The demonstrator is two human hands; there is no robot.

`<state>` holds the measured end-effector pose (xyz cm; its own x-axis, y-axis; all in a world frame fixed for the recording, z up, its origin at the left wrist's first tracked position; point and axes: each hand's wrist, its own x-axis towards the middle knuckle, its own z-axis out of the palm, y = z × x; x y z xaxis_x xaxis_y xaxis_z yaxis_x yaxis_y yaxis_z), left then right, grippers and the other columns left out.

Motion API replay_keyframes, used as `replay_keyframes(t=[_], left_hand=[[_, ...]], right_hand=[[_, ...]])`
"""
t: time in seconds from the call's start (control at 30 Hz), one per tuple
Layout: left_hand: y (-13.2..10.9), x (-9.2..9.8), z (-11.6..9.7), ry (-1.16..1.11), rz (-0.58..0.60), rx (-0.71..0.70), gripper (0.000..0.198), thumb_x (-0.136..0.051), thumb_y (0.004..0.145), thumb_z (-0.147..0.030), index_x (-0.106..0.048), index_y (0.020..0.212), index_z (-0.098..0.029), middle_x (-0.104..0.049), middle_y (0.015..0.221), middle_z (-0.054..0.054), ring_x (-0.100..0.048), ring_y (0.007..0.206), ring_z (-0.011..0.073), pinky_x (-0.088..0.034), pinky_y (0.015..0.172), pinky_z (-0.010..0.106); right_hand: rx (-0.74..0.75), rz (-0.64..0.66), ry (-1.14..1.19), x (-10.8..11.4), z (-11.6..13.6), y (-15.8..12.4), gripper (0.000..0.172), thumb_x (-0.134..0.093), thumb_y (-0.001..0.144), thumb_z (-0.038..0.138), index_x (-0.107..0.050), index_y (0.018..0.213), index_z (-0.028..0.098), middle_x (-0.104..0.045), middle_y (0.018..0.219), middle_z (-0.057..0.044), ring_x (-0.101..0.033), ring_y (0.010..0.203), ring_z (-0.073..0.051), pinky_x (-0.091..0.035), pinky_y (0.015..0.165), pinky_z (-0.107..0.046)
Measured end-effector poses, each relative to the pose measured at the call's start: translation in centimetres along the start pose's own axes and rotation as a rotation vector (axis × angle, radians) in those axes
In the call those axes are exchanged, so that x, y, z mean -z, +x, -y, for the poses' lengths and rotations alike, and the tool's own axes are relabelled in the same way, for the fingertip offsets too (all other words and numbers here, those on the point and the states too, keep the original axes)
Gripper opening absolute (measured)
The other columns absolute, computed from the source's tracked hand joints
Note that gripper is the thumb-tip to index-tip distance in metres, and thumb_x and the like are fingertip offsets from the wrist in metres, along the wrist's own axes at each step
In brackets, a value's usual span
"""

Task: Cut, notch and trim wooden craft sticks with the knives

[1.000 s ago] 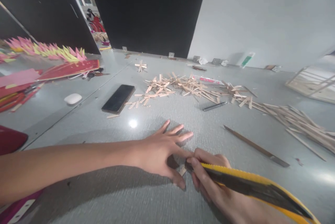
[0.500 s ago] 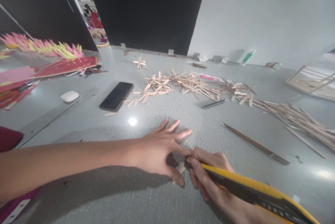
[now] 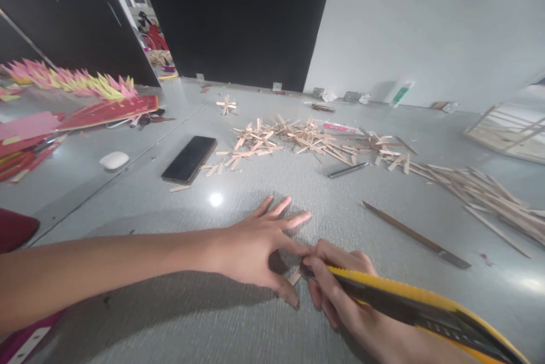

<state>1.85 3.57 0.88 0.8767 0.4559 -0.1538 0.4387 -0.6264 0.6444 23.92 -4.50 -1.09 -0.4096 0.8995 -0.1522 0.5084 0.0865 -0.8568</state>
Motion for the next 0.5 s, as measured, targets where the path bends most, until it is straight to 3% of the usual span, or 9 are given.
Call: replay_keyframes(t=[0.17,0.5], left_hand=[[0.06,0.14,-0.12,0.015,0.016,0.01,0.073,-0.082,0.078,-0.065,-0.057,0.145,-0.048,-0.011,0.174,0.006,0.01,0.155,0.0453,0.003,0.118,0.076],[0.11,0.18,-0.19,0.01,0.022,0.013,0.069,-0.082,0.079,-0.064,-0.061,0.142,-0.046,-0.013,0.174,0.007,0.01,0.155,0.0454,0.003,0.118,0.076]], right_hand=[[0.033,0.009,-0.106,0.28,0.46,0.17,0.045,-0.028,0.109,0.051,-0.052,0.08,0.026,-0.057,0.054,0.007,-0.056,0.049,-0.016,-0.046,0.078,-0.045],[0.011,-0.024,-0.11,-0.24,-0.38,-0.03,0.041,-0.035,0.108,0.049,-0.053,0.079,0.027,-0.062,0.064,0.006,-0.056,0.056,-0.017,-0.046,0.076,-0.042]])
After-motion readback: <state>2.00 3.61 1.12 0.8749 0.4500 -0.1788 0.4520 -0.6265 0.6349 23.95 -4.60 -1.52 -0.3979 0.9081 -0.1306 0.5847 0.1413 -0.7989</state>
